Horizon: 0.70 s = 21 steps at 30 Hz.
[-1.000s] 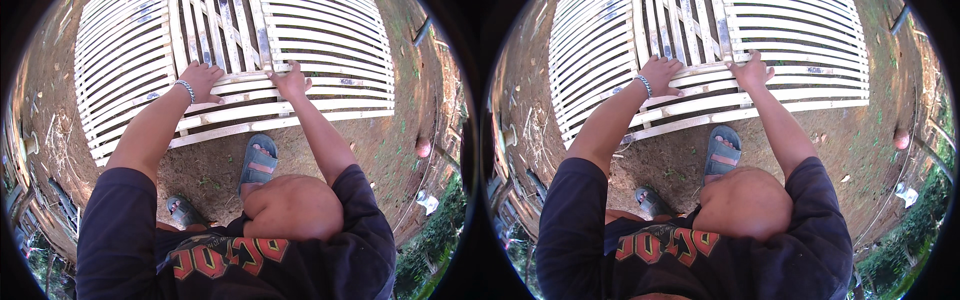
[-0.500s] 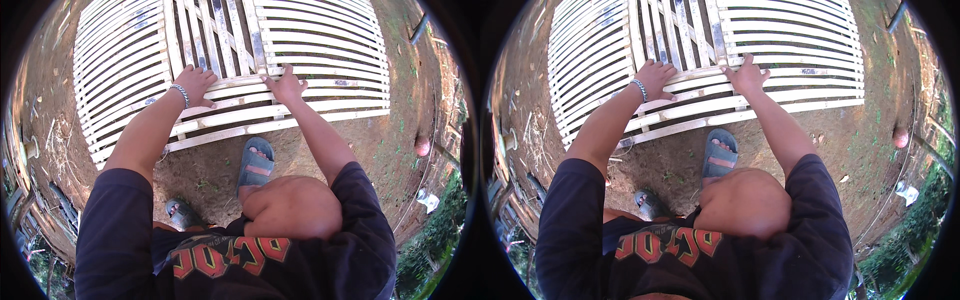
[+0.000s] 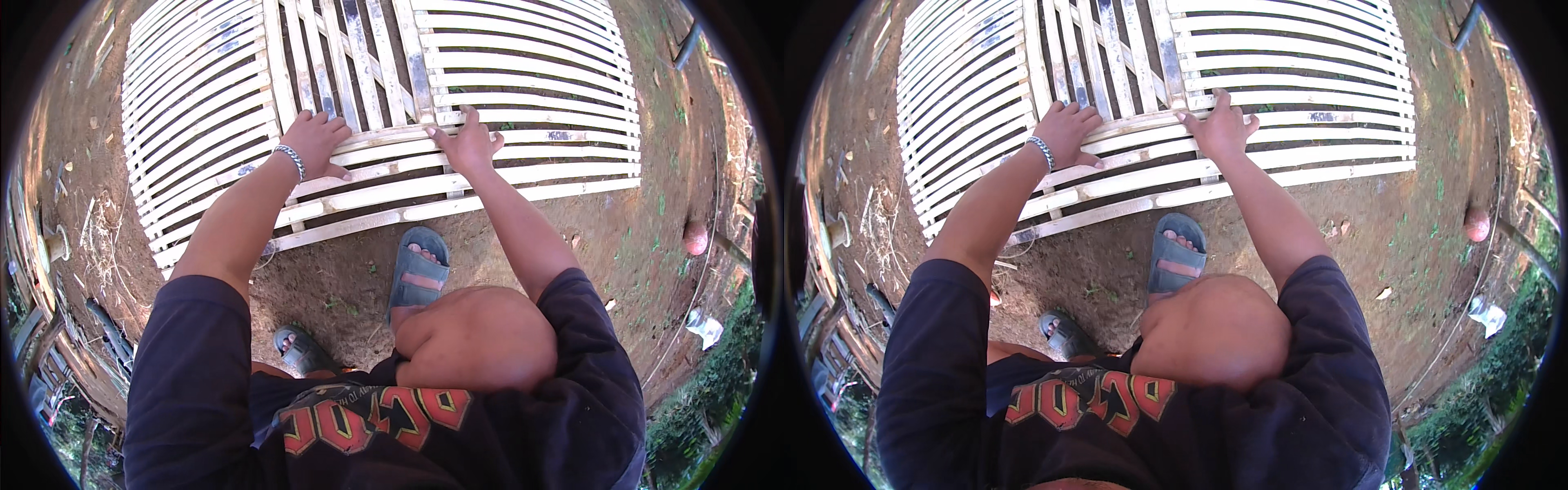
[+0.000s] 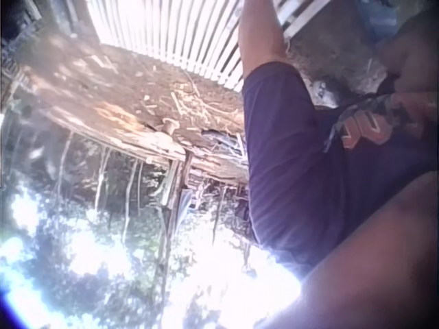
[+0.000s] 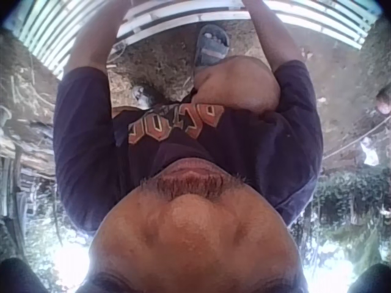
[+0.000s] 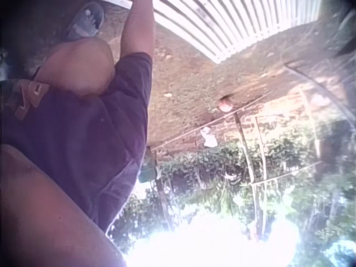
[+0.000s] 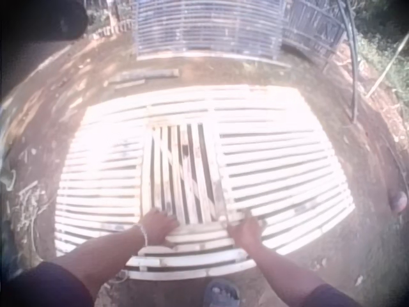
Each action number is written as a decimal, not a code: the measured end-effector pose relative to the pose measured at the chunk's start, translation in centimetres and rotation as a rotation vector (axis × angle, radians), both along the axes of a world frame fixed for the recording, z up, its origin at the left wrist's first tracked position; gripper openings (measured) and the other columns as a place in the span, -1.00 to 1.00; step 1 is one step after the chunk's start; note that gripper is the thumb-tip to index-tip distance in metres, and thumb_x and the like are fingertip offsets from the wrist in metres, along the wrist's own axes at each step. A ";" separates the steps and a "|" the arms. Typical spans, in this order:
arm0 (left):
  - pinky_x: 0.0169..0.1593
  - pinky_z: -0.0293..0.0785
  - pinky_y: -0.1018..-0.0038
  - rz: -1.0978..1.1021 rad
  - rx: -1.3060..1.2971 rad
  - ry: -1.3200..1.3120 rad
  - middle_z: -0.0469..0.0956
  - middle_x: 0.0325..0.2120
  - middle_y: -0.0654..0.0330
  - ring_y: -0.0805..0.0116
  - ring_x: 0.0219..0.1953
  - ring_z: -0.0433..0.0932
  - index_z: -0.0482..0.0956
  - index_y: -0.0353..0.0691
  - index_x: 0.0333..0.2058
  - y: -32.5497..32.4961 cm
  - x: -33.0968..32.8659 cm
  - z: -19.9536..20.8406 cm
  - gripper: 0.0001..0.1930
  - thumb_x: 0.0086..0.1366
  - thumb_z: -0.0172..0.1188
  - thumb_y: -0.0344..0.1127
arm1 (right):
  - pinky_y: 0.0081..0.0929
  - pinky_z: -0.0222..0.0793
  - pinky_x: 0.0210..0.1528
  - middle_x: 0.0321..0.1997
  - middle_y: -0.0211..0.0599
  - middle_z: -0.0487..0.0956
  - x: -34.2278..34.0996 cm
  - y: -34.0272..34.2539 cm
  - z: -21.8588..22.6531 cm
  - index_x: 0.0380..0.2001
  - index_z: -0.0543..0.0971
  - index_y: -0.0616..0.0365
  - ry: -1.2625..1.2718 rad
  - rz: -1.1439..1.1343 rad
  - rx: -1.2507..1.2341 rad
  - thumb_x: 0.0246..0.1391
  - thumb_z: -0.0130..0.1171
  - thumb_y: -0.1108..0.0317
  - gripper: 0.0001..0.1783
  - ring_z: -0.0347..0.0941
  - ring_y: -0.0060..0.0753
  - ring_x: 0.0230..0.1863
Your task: The person uses a knife to shave and shape thin bamboo strips. They then insert these strips into a large, partially completed bamboo lattice structure on the ground, weaving them into the existing frame to continue the construction.
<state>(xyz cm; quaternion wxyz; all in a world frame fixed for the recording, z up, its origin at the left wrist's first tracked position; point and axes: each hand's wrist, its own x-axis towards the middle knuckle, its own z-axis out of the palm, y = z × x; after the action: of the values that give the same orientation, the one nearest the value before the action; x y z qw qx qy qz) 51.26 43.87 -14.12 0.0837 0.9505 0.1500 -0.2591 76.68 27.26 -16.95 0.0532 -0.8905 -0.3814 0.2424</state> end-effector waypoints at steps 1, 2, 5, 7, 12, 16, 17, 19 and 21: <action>0.19 0.27 0.25 0.014 -0.015 -0.013 0.47 0.13 0.22 0.21 0.15 0.43 0.47 -0.09 0.16 0.0 -0.3 -0.2 -0.10 0.01 0.33 0.46 | 0.33 -0.30 0.45 0.00 0.08 0.60 0.1 0.0 -0.1 0.35 0.28 0.16 0.009 -0.001 -0.015 0.07 0.29 -0.35 0.01 0.45 -0.04 0.21; 0.22 0.27 0.22 0.030 -0.010 -0.070 0.43 0.19 0.18 0.19 0.18 0.41 0.46 -0.10 0.18 0.0 -0.9 -0.6 -0.13 0.06 0.32 0.43 | 0.33 -0.30 0.45 0.00 0.07 0.60 0.1 -0.1 -0.3 0.35 0.28 0.16 0.004 0.001 -0.007 0.07 0.29 -0.35 0.01 0.45 -0.04 0.21; 0.33 0.21 0.14 0.113 0.022 -0.180 0.26 0.35 0.09 0.14 0.31 0.32 0.40 -0.11 0.26 -0.6 -2.3 -1.3 -0.16 0.18 0.28 0.36 | 0.32 -0.31 0.46 -0.01 0.07 0.61 0.0 -0.1 -0.9 0.36 0.27 0.16 -0.004 0.006 0.010 0.07 0.29 -0.34 0.01 0.45 -0.03 0.21; 0.45 0.09 0.08 0.211 0.062 -0.179 0.08 0.47 0.05 0.10 0.44 0.19 0.28 -0.14 0.37 -2.2 -2.9 -0.9 -0.10 0.24 0.22 0.34 | 0.30 -0.31 0.47 -0.01 0.08 0.60 0.0 -0.3 -0.8 0.36 0.27 0.16 -0.008 0.001 0.009 0.08 0.29 -0.33 0.01 0.45 -0.03 0.21; 0.54 -0.20 -0.04 0.241 -0.038 -0.071 -0.15 0.54 0.09 0.12 0.57 -0.18 -0.11 -0.19 0.51 -8.1 -3.2 -1.2 0.15 0.21 0.13 0.48 | 0.29 -0.31 0.48 -0.02 0.07 0.60 -0.6 -0.7 -1.2 0.37 0.29 0.15 -0.069 -0.001 0.083 0.08 0.30 -0.32 0.00 0.45 -0.04 0.21; 0.54 -0.21 -0.07 0.331 -0.021 -0.038 -0.16 0.55 0.13 0.15 0.58 -0.20 -0.12 -0.16 0.51 -9.5 -2.1 -1.0 0.20 0.15 0.21 0.47 | 0.27 -0.30 0.47 -0.02 -0.02 0.61 -0.1 -1.1 -1.8 0.37 0.29 0.15 -0.046 -0.014 0.092 0.08 0.31 -0.28 -0.02 0.44 -0.07 0.21; 0.54 -0.21 -0.07 0.321 -0.022 -0.037 -0.16 0.55 0.13 0.15 0.58 -0.20 -0.12 -0.15 0.52 -9.2 -2.4 -1.1 0.19 0.15 0.22 0.46 | 0.24 -0.24 0.47 -0.01 -0.05 0.61 0.1 -1.2 -1.6 0.36 0.31 0.16 0.024 -0.035 0.134 0.09 0.32 -0.23 -0.05 0.43 -0.08 0.22; 0.54 -0.21 -0.07 0.315 -0.029 -0.037 -0.17 0.55 0.15 0.14 0.58 -0.21 -0.13 -0.13 0.52 -9.0 -2.7 -1.1 0.19 0.15 0.24 0.43 | 0.18 -0.12 0.46 0.00 -0.11 0.61 1.0 -1.8 -1.1 0.34 0.34 0.16 0.164 -0.079 0.216 0.11 0.35 -0.12 -0.12 0.42 -0.08 0.22; 0.54 -0.21 -0.06 0.320 -0.045 -0.043 -0.17 0.55 0.16 0.14 0.58 -0.21 -0.13 -0.11 0.52 -8.9 -2.7 -1.2 0.18 0.15 0.26 0.41 | 0.09 0.01 0.42 0.00 -0.14 0.62 1.7 -3.1 -1.4 0.31 0.38 0.16 0.076 -0.119 0.358 0.12 0.36 0.01 -0.21 0.40 -0.08 0.23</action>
<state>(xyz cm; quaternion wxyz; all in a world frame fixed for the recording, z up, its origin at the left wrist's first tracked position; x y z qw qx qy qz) 48.60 34.97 -15.28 0.1482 0.9176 0.2917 -0.2255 78.37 24.18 -18.32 0.2396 -0.8778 -0.3630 0.2007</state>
